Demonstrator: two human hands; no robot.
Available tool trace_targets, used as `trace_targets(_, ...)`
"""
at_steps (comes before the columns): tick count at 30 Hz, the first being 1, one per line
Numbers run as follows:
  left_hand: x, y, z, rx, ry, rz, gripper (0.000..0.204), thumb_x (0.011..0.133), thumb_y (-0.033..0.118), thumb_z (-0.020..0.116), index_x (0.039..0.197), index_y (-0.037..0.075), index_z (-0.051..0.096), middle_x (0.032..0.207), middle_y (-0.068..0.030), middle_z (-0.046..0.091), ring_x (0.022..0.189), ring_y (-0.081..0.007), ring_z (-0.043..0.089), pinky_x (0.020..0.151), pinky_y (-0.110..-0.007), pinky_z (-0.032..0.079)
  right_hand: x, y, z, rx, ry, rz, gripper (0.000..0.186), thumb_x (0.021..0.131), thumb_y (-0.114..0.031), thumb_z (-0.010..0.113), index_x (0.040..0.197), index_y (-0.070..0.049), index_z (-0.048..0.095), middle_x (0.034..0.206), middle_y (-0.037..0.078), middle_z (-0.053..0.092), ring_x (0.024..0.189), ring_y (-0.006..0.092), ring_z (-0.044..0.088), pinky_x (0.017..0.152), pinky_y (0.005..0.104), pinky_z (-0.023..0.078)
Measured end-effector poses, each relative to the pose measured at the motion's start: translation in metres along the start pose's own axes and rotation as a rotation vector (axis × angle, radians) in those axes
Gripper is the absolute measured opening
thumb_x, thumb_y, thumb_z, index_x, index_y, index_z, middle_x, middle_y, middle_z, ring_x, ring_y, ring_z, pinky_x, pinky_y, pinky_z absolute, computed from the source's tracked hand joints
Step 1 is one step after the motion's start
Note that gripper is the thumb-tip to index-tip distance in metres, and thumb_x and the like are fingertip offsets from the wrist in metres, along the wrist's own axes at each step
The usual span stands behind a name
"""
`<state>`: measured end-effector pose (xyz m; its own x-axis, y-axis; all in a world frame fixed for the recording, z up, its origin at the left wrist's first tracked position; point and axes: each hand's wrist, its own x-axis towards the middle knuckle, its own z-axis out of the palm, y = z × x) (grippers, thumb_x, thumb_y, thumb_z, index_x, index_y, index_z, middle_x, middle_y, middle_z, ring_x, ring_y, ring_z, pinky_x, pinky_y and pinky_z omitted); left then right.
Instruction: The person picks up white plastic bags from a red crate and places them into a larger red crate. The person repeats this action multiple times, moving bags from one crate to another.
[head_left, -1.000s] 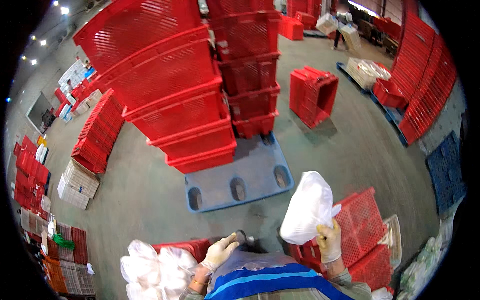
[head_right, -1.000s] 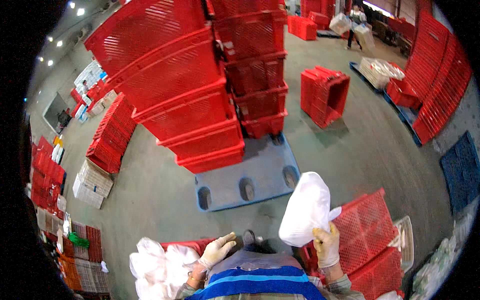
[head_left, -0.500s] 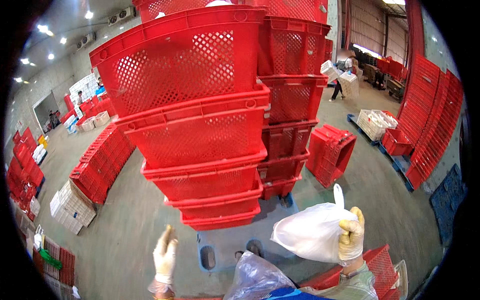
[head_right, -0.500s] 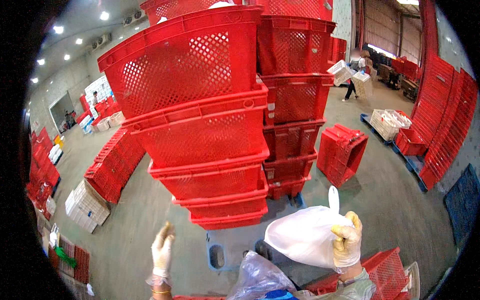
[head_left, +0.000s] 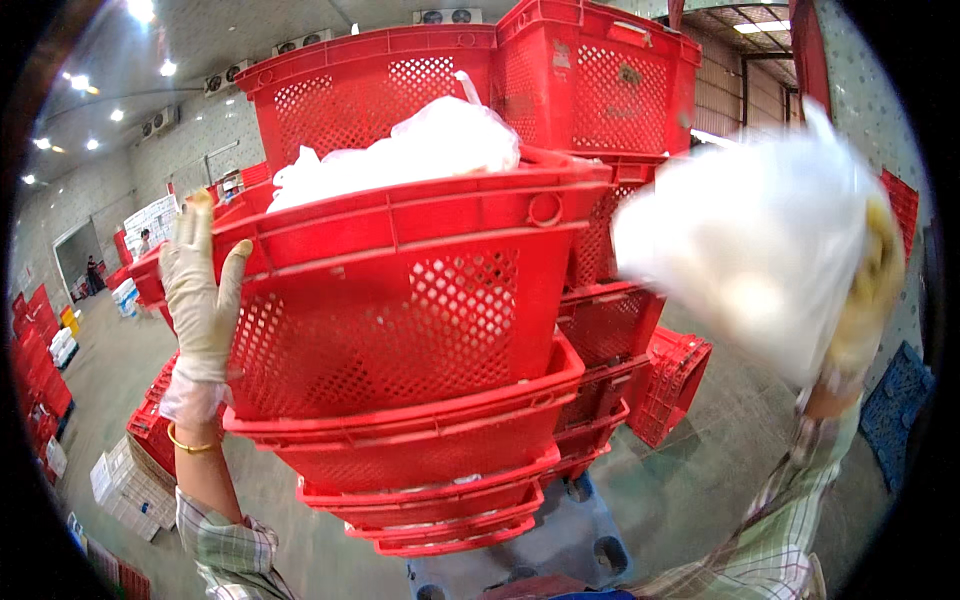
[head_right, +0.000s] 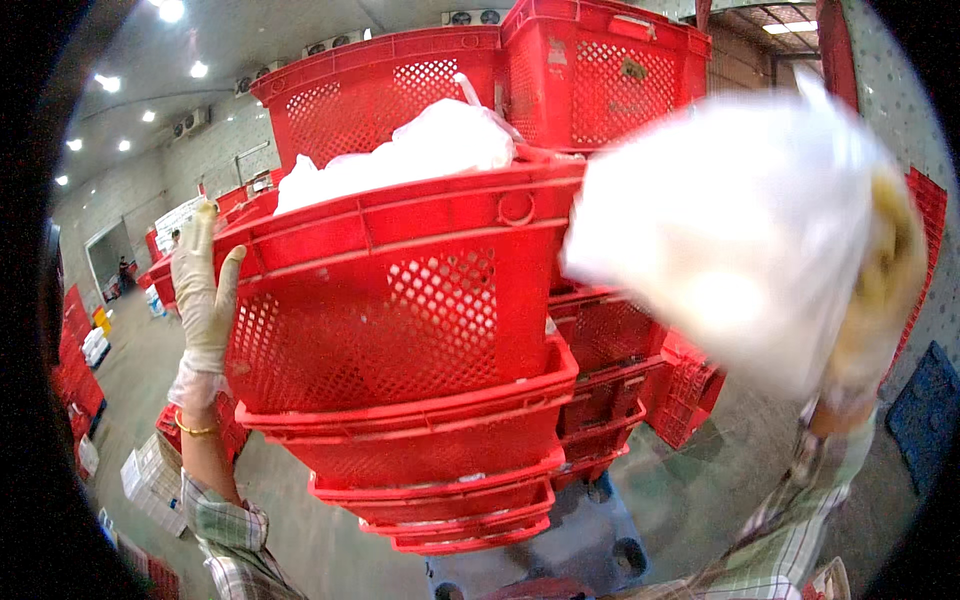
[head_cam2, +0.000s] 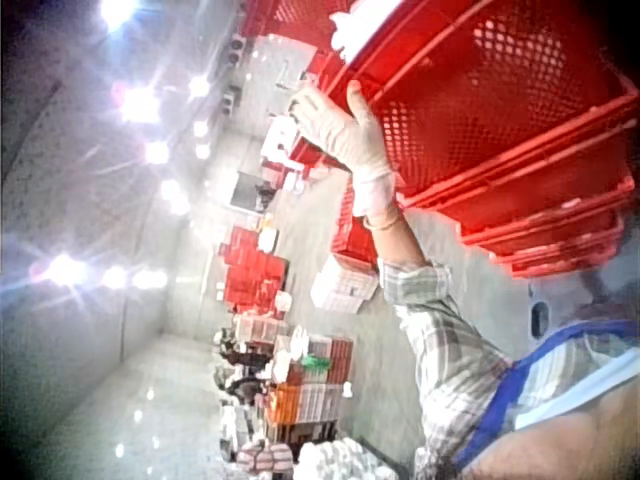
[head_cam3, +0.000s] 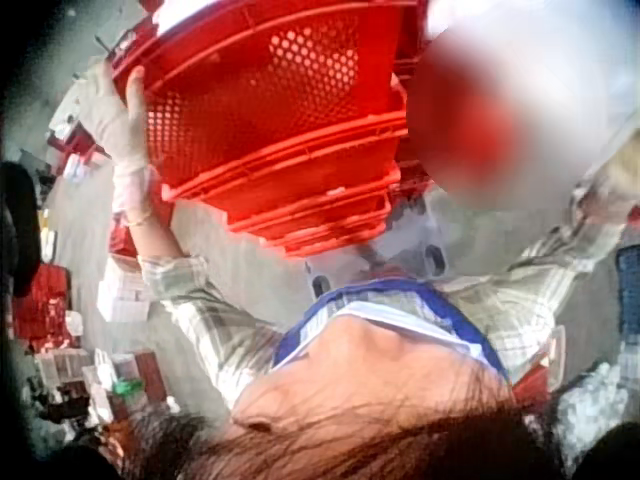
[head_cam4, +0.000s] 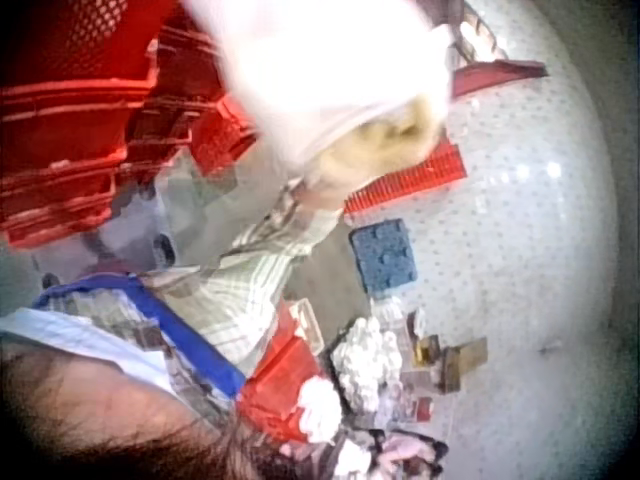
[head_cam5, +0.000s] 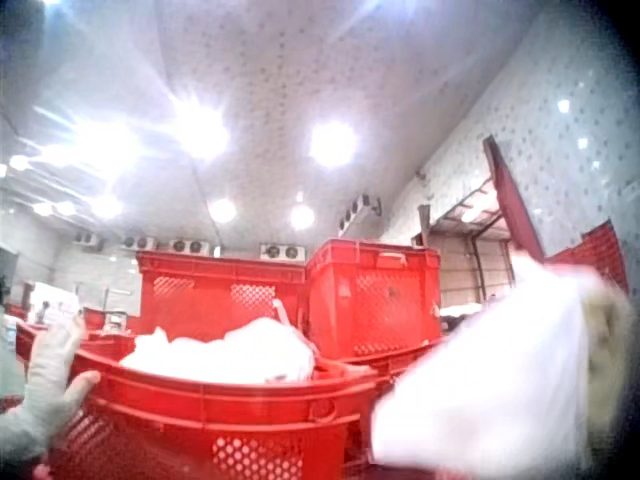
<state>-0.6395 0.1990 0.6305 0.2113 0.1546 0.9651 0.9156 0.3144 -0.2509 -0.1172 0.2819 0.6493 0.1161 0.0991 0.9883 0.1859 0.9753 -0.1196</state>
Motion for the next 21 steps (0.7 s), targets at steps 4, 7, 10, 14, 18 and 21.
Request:
trace_targets(4, 0.023, 0.010, 0.040, -0.253, 0.043, -0.100, 0.025, 0.074, 0.020, 0.071, 0.087, 0.004, 0.058, 0.080, -0.0108, 0.055, 0.082, -0.0301, 0.053, 0.082, -0.040, 0.039, 0.148, -0.003, 0.032, -0.095, 0.031, -0.218, 0.030, 0.085, -0.013, 0.061, 0.113, -0.004, 0.058, 0.087, 0.003, 0.061, 0.082, 0.0120, 0.063, 0.076, 0.0235, 0.052)
trace_targets(7, 0.025, -0.003, 0.012, -0.202, -0.040, -0.098, 0.025, 0.072, 0.017, 0.071, 0.089, 0.004, 0.058, 0.082, -0.0105, 0.055, 0.085, -0.0293, 0.054, 0.083, -0.039, 0.038, 0.198, 0.033, 0.124, 0.737, -0.185, -0.163, 0.018, 0.078, -0.015, 0.067, 0.095, -0.008, 0.065, 0.072, -0.002, 0.056, 0.072, 0.0116, 0.059, 0.070, 0.0233, 0.049)
trace_targets(10, 0.020, 0.008, 0.032, -0.244, -0.051, -0.096, 0.024, 0.071, 0.014, 0.070, 0.091, 0.005, 0.059, 0.082, -0.0104, 0.055, 0.087, -0.0291, 0.053, 0.085, -0.038, 0.038, 0.267, 0.103, 0.171, 0.942, -0.338, -0.024, 0.011, 0.079, -0.018, 0.066, 0.087, -0.010, 0.063, 0.071, -0.001, 0.053, 0.069, 0.0131, 0.058, 0.064, 0.0262, 0.048)
trace_targets(14, 0.017, -0.004, 0.019, -0.231, -0.119, -0.045, 0.031, 0.069, 0.010, 0.069, 0.099, 0.004, 0.061, 0.086, -0.0091, 0.058, 0.087, -0.0267, 0.054, 0.086, -0.038, 0.037, 0.198, 0.135, 0.254, 0.478, -0.297, -0.235, 0.018, 0.087, -0.021, 0.058, 0.097, -0.006, 0.060, 0.081, 0.004, 0.062, 0.069, 0.0110, 0.060, 0.057, 0.0248, 0.049)
trace_targets(18, 0.019, -0.024, 0.008, -0.198, -0.158, 0.017, 0.042, 0.066, 0.014, 0.070, 0.106, 0.005, 0.062, 0.087, -0.0098, 0.056, 0.083, -0.0278, 0.052, 0.084, -0.040, 0.036, 0.193, 0.129, 0.234, 0.304, -1.171, 0.292, 0.044, 0.090, -0.046, 0.056, 0.105, -0.005, 0.064, 0.096, 0.008, 0.069, 0.074, 0.0110, 0.068, 0.057, 0.0209, 0.054)
trace_targets(21, 0.019, -0.024, 0.025, -0.250, -0.185, 0.052, 0.051, 0.068, 0.026, 0.071, 0.114, 0.006, 0.059, 0.081, -0.0077, 0.050, 0.080, -0.0271, 0.048, 0.079, -0.041, 0.034, 0.210, 0.113, 0.258, 0.099, -0.791, 0.100, 0.047, 0.090, -0.050, 0.055, 0.111, -0.008, 0.063, 0.105, 0.008, 0.068, 0.085, 0.0143, 0.066, 0.069, 0.0249, 0.054)
